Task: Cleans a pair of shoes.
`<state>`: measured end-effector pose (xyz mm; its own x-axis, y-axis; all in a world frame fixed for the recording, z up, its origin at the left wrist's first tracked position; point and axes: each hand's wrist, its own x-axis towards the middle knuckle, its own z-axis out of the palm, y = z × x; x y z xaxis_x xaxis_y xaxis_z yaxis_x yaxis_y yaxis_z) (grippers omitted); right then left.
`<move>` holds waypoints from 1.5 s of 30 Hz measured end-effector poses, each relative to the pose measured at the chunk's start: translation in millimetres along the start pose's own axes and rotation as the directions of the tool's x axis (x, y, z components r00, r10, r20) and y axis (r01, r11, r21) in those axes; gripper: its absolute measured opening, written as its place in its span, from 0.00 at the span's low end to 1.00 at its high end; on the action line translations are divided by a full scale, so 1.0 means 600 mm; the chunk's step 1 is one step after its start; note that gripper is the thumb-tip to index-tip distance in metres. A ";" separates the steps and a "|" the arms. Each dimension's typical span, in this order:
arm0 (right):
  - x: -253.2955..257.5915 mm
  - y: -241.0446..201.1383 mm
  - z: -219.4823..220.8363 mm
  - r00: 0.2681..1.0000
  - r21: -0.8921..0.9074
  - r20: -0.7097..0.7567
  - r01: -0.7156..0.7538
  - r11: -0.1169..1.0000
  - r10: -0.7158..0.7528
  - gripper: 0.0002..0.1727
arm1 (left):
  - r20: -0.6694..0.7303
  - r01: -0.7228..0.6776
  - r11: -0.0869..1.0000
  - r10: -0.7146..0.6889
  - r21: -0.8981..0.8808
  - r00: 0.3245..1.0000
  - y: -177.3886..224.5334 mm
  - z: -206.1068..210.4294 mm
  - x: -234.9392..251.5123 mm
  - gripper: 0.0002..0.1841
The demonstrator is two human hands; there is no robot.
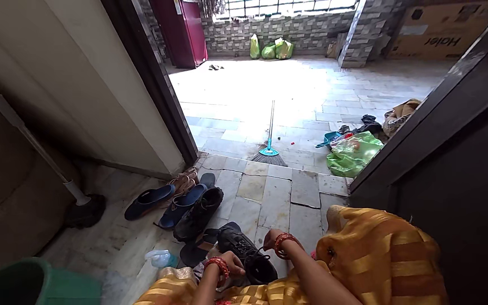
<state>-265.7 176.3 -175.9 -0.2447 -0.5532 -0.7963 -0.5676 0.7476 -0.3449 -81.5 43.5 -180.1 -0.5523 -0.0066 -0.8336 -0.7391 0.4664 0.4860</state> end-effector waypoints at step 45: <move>0.027 -0.052 0.067 0.993 0.693 -0.055 0.114 0.712 -0.105 0.13 | -0.466 -0.072 0.987 -0.002 -0.141 0.885 0.064 -0.023 -0.025 0.15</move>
<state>-220.3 159.2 -197.9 -0.2268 -0.6484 -0.7268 0.1125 0.7238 -0.6808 -107.0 49.6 -145.3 -0.6668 -0.4189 -0.6163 -0.7444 0.3359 0.5770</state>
